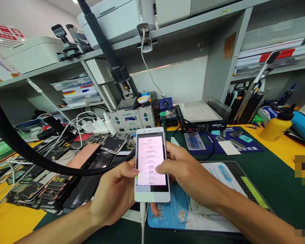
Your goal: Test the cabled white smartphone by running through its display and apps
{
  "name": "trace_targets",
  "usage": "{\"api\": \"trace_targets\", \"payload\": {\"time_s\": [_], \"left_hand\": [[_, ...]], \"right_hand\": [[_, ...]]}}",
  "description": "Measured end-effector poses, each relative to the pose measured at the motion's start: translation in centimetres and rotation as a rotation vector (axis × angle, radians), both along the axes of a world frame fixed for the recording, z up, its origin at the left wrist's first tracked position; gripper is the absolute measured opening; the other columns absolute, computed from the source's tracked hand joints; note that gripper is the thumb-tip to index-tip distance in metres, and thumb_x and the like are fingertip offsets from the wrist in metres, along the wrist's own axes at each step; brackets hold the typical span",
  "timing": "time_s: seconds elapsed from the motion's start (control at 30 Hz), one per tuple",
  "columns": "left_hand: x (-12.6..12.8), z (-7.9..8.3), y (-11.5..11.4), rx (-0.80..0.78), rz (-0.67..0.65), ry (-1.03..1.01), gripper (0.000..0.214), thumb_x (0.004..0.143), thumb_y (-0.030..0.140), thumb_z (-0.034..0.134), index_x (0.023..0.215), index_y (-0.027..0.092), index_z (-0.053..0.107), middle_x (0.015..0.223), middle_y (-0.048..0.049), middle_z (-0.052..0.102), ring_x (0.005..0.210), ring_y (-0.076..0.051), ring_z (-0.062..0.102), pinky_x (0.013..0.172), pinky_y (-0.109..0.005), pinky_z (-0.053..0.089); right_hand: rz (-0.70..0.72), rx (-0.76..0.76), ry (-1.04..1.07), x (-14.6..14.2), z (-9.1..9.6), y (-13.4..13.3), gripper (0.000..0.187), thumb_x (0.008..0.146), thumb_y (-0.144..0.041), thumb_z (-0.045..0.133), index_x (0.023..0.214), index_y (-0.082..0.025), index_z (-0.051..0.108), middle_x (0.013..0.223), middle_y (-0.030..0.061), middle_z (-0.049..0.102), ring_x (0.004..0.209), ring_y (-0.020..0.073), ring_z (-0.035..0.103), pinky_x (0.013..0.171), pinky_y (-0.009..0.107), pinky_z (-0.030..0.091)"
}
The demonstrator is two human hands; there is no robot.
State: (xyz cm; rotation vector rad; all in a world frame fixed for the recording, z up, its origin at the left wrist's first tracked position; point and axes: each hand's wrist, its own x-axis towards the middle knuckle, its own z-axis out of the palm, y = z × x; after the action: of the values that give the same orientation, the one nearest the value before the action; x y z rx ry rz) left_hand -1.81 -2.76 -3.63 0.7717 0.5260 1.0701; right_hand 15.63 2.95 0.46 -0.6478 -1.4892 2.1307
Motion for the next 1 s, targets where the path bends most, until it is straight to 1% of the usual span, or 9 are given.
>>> {"api": "trace_targets", "payload": {"time_s": [0.13,0.27,0.37,0.57,0.7,0.83,0.9,1.0], "left_hand": [[-0.01,-0.02,0.08,0.000,0.003,0.004,0.058,0.079,0.024,0.037,0.136,0.010,0.042,0.117,-0.0193,0.062,0.081,-0.031,0.069,0.049,-0.033,0.054],[-0.03,0.00,0.09,0.001,0.004,-0.003,0.060,0.079,0.024,0.038,0.137,0.011,0.041,0.117,-0.0189,0.062,0.081,-0.031,0.069,0.049,-0.033,0.054],[-0.03,0.11,0.01,0.000,0.002,0.005,0.058,0.078,0.024,0.039,0.135,0.011,0.043,0.116,-0.0188,0.062,0.080,-0.031,0.069,0.049,-0.033,0.054],[0.15,0.34,-0.01,0.024,-0.002,0.015,0.049,0.078,0.023,0.038,0.123,0.009,0.053,0.111,-0.0174,0.063,0.079,-0.029,0.068,0.052,-0.035,0.055],[0.24,0.43,0.07,0.038,-0.004,0.019,0.046,0.078,0.022,0.038,0.118,0.010,0.056,0.105,-0.0161,0.065,0.076,-0.027,0.068,0.054,-0.035,0.056],[0.14,0.42,0.10,0.045,-0.006,0.026,0.045,0.078,0.022,0.038,0.118,0.010,0.056,0.103,-0.0149,0.066,0.071,-0.025,0.068,0.056,-0.036,0.056],[0.08,0.42,0.10,0.043,-0.012,0.030,0.045,0.079,0.022,0.038,0.119,0.011,0.056,0.102,-0.0144,0.066,0.067,-0.024,0.068,0.056,-0.036,0.056],[0.08,0.42,0.12,0.042,-0.014,0.024,0.046,0.078,0.022,0.038,0.119,0.011,0.055,0.102,-0.0144,0.066,0.067,-0.023,0.067,0.056,-0.036,0.055]], "right_hand": [[0.037,-0.009,0.022,-0.08,-0.09,0.01,0.051,0.084,-0.015,0.053,0.135,-0.021,0.047,0.097,0.0069,0.070,0.069,0.0215,0.069,0.059,0.032,0.054],[-0.010,0.004,0.006,-0.05,-0.24,-0.06,0.050,0.083,-0.014,0.055,0.132,-0.021,0.050,0.100,0.0072,0.070,0.080,0.0227,0.070,0.066,0.032,0.055],[-0.017,-0.001,0.004,-0.01,-0.24,-0.09,0.049,0.081,-0.013,0.056,0.129,-0.022,0.052,0.101,0.0066,0.070,0.082,0.0222,0.069,0.068,0.032,0.055],[-0.028,0.001,0.013,0.08,-0.31,0.01,0.045,0.079,-0.013,0.057,0.123,-0.021,0.056,0.093,0.0061,0.071,0.074,0.0221,0.069,0.059,0.030,0.054],[0.035,-0.007,0.050,0.06,-0.50,0.04,0.042,0.083,-0.014,0.053,0.124,-0.022,0.054,0.100,0.0072,0.070,0.064,0.0208,0.069,0.056,0.032,0.054],[0.073,-0.011,0.075,-0.02,-0.70,0.10,0.039,0.086,-0.015,0.050,0.125,-0.021,0.052,0.097,0.0068,0.070,0.056,0.0196,0.068,0.056,0.035,0.054],[0.065,-0.010,0.081,-0.04,-0.80,0.13,0.039,0.087,-0.016,0.050,0.125,-0.021,0.052,0.095,0.0067,0.070,0.057,0.0203,0.068,0.056,0.035,0.054],[0.040,-0.006,0.073,-0.08,-0.96,0.18,0.037,0.086,-0.017,0.051,0.123,-0.020,0.054,0.094,0.0070,0.070,0.060,0.0216,0.069,0.056,0.035,0.054]]}}
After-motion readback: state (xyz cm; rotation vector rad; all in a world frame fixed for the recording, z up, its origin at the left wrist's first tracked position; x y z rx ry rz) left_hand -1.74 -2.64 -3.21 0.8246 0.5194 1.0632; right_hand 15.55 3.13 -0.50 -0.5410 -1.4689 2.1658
